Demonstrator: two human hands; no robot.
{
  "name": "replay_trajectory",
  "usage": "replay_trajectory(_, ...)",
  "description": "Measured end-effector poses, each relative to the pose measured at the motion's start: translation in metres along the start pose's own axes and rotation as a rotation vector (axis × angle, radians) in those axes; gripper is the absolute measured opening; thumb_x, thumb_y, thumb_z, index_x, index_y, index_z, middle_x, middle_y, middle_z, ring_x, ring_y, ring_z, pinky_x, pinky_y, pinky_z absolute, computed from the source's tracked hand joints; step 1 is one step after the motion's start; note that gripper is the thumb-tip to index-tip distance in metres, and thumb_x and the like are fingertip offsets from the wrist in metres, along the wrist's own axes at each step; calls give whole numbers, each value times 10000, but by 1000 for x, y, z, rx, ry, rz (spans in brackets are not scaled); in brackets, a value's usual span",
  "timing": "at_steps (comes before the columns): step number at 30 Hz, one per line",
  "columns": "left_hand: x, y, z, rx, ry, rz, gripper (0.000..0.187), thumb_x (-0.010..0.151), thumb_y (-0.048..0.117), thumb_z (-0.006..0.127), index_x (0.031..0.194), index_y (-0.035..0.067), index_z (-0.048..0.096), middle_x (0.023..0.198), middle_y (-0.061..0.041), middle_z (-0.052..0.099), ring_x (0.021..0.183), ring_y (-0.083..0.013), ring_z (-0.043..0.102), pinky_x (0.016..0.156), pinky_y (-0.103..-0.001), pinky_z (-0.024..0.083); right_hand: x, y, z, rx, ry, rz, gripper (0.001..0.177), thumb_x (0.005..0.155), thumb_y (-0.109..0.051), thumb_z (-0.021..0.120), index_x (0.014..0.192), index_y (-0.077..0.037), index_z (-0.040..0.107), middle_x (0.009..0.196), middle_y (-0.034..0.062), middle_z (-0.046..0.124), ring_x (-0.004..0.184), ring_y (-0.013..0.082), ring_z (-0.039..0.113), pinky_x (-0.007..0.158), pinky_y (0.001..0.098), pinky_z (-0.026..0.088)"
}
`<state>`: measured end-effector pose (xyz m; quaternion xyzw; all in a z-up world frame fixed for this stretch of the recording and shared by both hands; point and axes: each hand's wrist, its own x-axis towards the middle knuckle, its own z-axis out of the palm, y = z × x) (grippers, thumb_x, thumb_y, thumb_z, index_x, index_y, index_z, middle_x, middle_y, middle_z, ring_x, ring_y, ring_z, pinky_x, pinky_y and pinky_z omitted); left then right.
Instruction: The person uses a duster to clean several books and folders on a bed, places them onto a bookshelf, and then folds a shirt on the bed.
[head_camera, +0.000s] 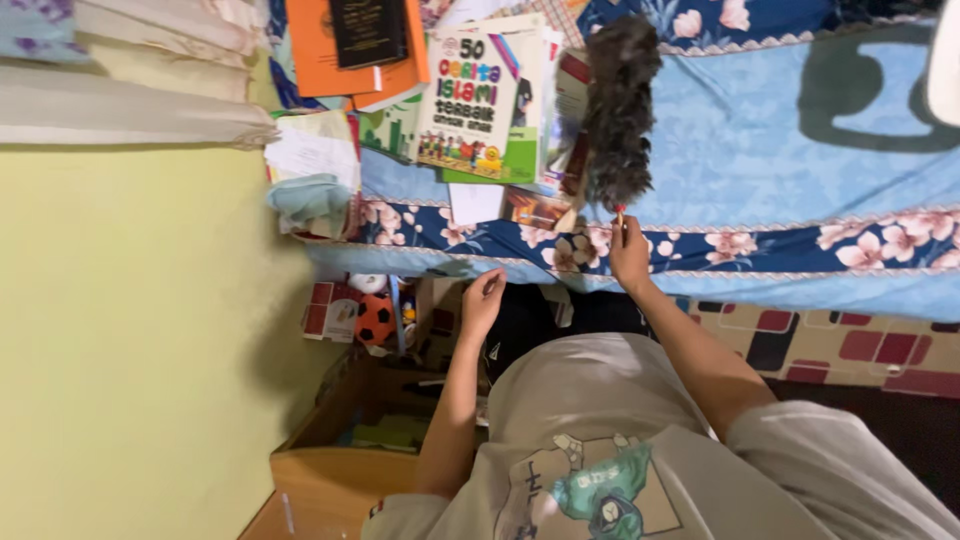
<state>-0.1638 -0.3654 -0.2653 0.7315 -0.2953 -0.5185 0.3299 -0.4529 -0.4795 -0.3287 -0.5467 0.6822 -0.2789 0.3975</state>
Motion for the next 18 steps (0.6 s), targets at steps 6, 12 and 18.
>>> replay_trajectory(6,44,-3,-59,-97,-58,55,320,1004,257,669,1211,18,713,1121,-82,766,1061,-133,706,927,-258,532,-17,-103,29,-29,-136,-18,225,1084,-196,569,1230,-30,612,745,174,627,615,275,588,589,404,449)
replay_trajectory(12,121,-19,-145,-249,-99,54,354,1024,261,653,1244,-12,706,1164,-100,753,1066,-142,674,942,-274,512,-27,-150,106,33,-247,87,349,1025,-208,614,1328,-35,620,708,118,614,602,167,526,564,346,446)
replay_trajectory(18,235,-25,-211,-101,107,115,528,961,337,704,1345,-14,611,1313,-112,652,1109,-169,656,927,-284,524,-20,-199,155,18,-192,101,302,1059,-227,587,1301,-49,616,755,110,642,629,171,572,584,354,465)
